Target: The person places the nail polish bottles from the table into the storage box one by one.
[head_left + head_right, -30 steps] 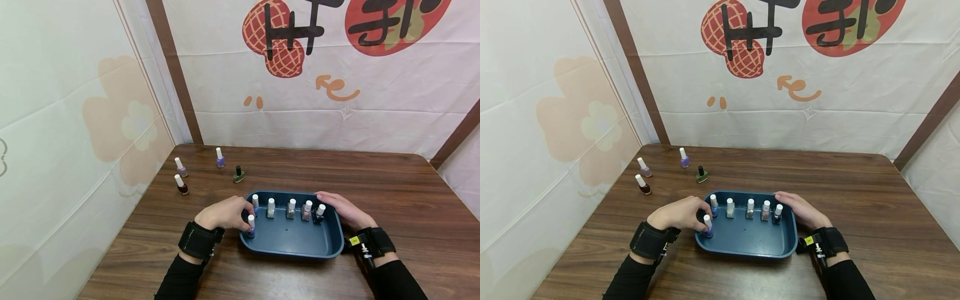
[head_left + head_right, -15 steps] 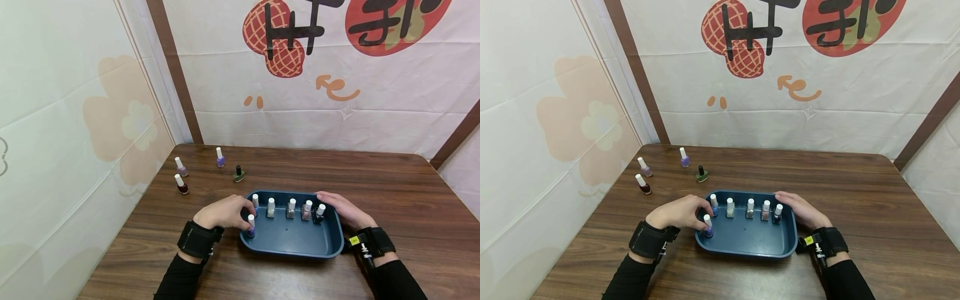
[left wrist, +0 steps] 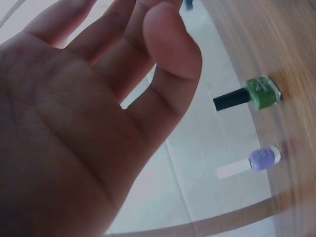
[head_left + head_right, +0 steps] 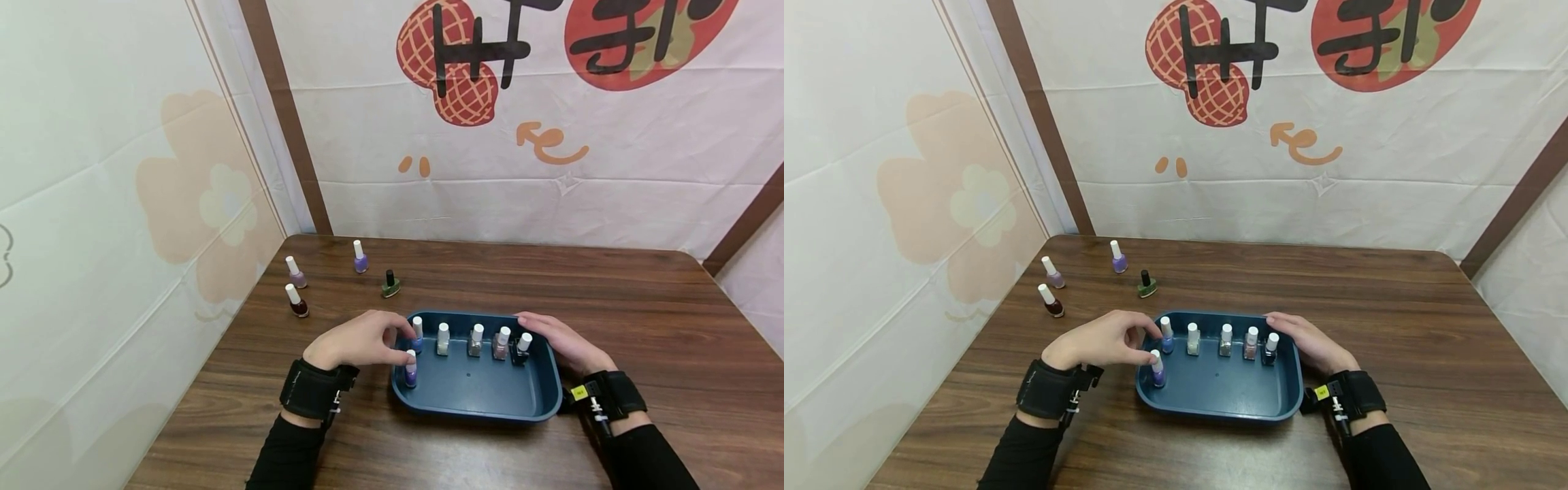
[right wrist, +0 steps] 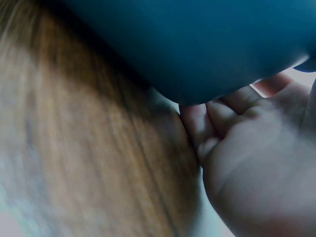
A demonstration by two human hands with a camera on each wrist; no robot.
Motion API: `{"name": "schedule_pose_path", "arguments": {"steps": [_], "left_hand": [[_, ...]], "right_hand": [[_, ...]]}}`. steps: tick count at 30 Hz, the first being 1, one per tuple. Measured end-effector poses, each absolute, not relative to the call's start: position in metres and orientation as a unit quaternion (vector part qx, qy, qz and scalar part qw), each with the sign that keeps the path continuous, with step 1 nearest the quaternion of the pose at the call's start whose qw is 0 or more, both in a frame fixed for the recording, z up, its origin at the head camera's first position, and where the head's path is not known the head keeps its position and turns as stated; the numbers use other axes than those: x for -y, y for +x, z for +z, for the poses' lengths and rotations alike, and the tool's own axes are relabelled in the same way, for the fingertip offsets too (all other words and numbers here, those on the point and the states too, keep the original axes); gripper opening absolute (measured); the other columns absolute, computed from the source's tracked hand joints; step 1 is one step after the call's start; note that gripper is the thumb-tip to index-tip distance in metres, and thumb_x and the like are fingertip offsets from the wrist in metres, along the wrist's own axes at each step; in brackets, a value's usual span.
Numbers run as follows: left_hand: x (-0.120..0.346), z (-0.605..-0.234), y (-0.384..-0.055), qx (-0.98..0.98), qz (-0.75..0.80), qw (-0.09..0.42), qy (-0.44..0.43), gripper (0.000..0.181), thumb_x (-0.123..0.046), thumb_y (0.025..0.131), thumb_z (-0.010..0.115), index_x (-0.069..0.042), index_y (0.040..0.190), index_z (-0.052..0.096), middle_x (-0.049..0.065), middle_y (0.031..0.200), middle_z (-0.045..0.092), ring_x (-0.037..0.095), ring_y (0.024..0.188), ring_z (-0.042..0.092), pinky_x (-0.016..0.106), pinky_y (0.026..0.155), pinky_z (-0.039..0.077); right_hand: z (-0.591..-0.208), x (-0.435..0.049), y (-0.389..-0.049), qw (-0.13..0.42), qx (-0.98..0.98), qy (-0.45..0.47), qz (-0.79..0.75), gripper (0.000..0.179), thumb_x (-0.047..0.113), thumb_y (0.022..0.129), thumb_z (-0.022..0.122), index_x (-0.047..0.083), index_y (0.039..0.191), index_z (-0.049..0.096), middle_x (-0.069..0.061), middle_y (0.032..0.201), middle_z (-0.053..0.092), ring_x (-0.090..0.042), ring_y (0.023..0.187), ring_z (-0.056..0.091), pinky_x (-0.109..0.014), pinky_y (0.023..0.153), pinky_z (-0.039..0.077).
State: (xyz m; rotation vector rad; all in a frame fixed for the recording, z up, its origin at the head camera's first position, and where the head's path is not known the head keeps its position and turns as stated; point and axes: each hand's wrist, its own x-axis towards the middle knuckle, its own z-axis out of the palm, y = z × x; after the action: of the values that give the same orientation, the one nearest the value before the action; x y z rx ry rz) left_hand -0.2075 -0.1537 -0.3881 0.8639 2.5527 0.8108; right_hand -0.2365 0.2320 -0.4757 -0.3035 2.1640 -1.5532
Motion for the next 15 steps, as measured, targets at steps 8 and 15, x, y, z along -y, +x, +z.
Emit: {"name": "schedule_pose_path", "arguments": {"steps": [8,15], "left_hand": [[0.167,-0.381,-0.21,-0.899,0.314,0.1,0.287,0.024,-0.029,0.093,0.063,-0.015,0.112,0.067,-0.003,0.091,0.065,0.014,0.077,0.057,0.027,0.064,0.049],[0.178,-0.375,-0.211,-0.898,0.33,0.02,0.292,0.014,-0.019,0.097,0.056,-0.015,0.102,0.069,0.001,0.087,0.067,0.014,0.077,0.058,0.024,0.065,0.048]], "right_hand": [[-0.475,-0.231,-0.235,0.227,-0.786,-0.111,-0.565,0.063,0.044,0.102,0.039,-0.002,0.143,0.038,-0.024,0.144,0.043,-0.031,0.129,0.042,-0.047,0.105,0.042],[-0.475,-0.232,-0.236,0.221,-0.785,-0.117,-0.566,0.061,0.043,0.102,0.04,-0.003,0.141,0.041,-0.021,0.139,0.047,-0.028,0.124,0.043,-0.038,0.099,0.044]]}}
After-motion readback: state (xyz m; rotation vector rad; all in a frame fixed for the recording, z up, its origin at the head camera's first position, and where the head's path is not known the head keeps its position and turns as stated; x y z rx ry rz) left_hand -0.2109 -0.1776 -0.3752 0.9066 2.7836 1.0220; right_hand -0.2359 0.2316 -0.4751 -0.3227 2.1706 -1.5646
